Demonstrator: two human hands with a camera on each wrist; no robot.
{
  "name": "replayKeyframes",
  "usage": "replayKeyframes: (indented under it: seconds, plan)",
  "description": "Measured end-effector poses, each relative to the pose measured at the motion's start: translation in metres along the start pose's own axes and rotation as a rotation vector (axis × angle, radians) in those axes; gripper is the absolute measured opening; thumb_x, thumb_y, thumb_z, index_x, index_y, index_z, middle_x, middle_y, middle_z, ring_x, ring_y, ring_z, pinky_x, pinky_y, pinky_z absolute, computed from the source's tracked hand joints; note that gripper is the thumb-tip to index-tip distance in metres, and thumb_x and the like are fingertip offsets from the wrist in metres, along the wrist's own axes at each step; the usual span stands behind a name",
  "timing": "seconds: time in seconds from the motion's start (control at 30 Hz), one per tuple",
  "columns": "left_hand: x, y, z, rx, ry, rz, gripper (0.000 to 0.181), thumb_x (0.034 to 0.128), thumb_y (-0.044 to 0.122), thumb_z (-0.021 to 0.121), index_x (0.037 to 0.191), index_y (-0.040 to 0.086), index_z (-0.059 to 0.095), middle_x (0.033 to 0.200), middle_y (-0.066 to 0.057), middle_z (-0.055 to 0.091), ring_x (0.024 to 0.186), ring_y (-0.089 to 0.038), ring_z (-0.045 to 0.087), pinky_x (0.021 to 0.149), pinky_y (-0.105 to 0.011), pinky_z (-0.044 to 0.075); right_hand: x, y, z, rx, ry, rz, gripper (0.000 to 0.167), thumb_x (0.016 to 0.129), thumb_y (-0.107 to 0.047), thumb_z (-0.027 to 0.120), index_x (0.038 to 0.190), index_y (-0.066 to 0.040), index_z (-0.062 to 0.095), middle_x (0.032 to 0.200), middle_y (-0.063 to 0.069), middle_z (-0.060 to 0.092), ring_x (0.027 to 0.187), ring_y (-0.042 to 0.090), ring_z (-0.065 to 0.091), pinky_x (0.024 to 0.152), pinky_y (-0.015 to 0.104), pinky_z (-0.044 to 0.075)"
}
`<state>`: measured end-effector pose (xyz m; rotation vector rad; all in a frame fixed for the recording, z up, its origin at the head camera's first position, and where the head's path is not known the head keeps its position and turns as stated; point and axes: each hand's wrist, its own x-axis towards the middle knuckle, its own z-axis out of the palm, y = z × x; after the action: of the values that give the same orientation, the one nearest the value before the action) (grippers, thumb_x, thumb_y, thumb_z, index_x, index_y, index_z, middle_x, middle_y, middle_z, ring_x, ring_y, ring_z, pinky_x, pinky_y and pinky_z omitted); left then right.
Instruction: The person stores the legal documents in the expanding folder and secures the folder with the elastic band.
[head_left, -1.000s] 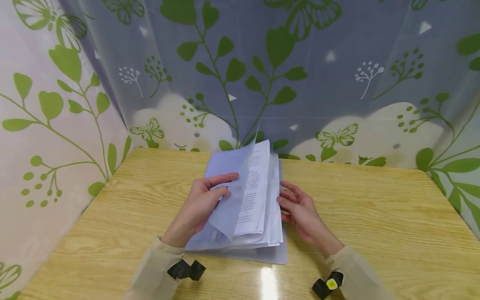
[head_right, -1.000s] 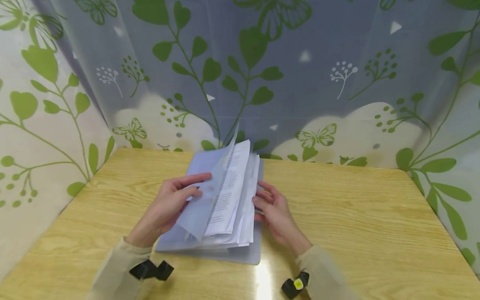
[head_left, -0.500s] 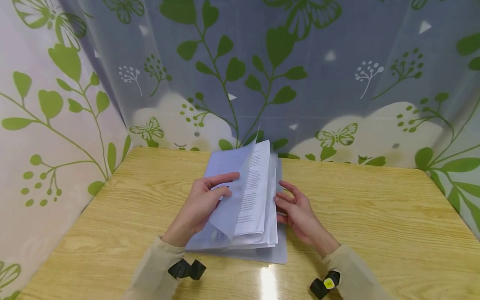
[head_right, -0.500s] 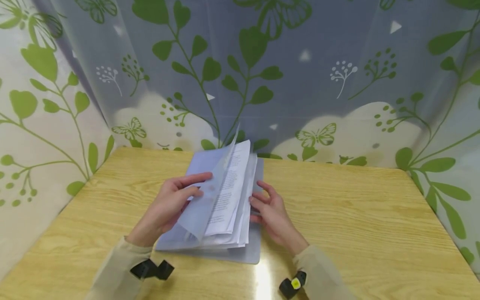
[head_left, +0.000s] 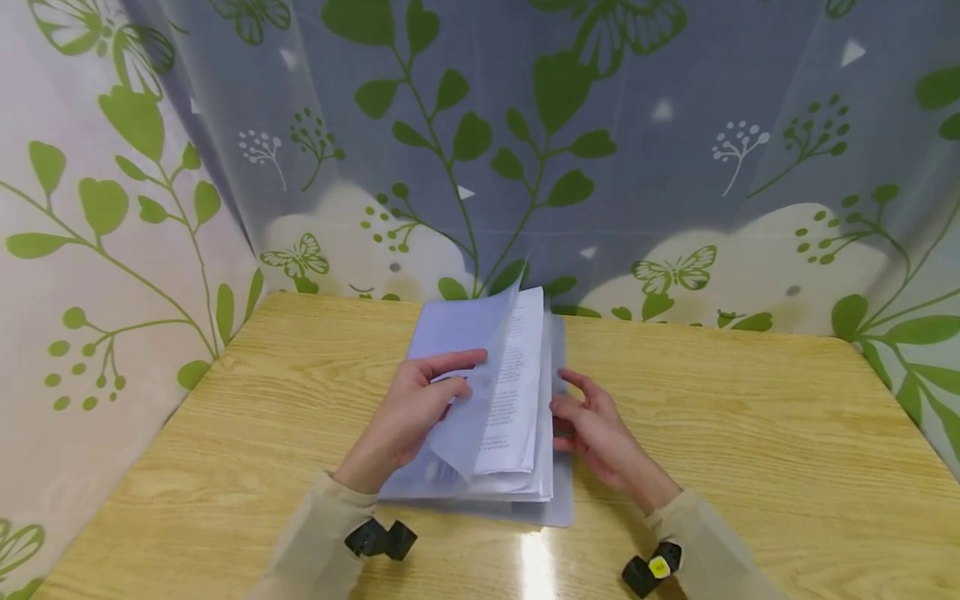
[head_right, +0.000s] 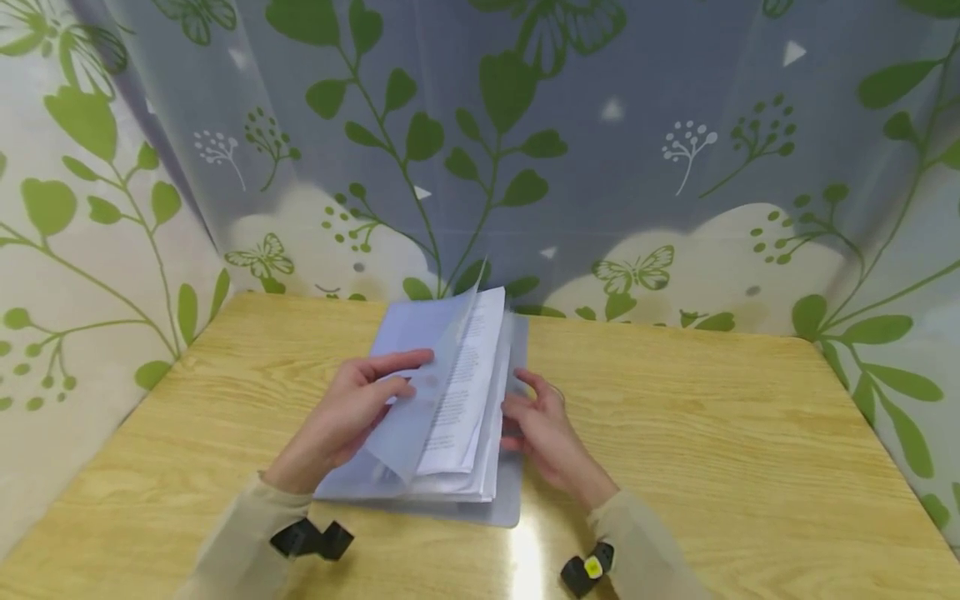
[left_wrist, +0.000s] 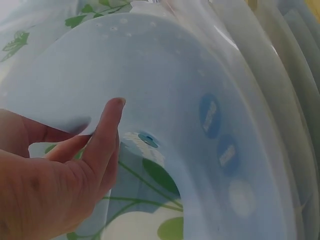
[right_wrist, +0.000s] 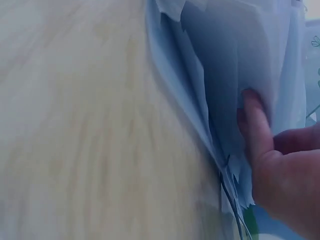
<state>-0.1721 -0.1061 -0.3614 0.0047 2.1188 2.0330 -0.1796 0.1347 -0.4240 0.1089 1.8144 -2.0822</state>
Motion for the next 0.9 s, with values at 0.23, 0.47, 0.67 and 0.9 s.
replayKeyframes:
  seconds: [0.23, 0.47, 0.67, 0.9]
  plan:
    - [0.003, -0.005, 0.005, 0.026, -0.014, -0.004, 0.048, 0.0848, -0.006, 0.057, 0.127, 0.009, 0.073, 0.138, -0.008, 0.065, 0.051, -0.01, 0.031, 0.053, -0.019, 0.029, -0.001, 0.001, -0.009, -0.103, -0.001, 0.015, 0.063, 0.103, -0.008, 0.05, 0.159, -0.005, 0.022, 0.124, 0.016, 0.069, 0.088, 0.015, 0.069, 0.069, 0.027, 0.059]
    - [0.004, -0.009, 0.01, 0.042, -0.023, -0.006, 0.047, 0.0835, -0.005, 0.058, 0.125, 0.009, 0.075, 0.135, -0.007, 0.067, 0.057, -0.009, 0.037, 0.056, -0.02, 0.035, -0.004, -0.002, -0.017, -0.16, -0.014, 0.012, 0.062, 0.104, -0.01, 0.052, 0.159, -0.005, 0.023, 0.134, 0.025, 0.063, 0.091, 0.016, 0.071, 0.076, 0.031, 0.062]
    - [0.005, -0.012, 0.014, 0.064, -0.027, -0.003, 0.045, 0.0836, -0.002, 0.059, 0.123, 0.01, 0.076, 0.131, -0.007, 0.069, 0.075, -0.011, 0.05, 0.06, -0.023, 0.041, -0.007, -0.003, -0.021, -0.218, -0.058, -0.013, 0.062, 0.104, -0.009, 0.051, 0.158, -0.001, 0.022, 0.136, 0.03, 0.059, 0.092, 0.017, 0.071, 0.078, 0.033, 0.062]
    - [0.008, -0.018, 0.019, 0.093, -0.035, 0.001, 0.046, 0.0818, -0.003, 0.058, 0.122, 0.01, 0.076, 0.119, -0.008, 0.073, 0.073, -0.01, 0.051, 0.06, -0.022, 0.041, -0.01, -0.005, -0.028, -0.289, -0.061, -0.028, 0.059, 0.103, -0.008, 0.052, 0.157, -0.003, 0.028, 0.133, 0.029, 0.061, 0.094, 0.021, 0.072, 0.078, 0.034, 0.062]
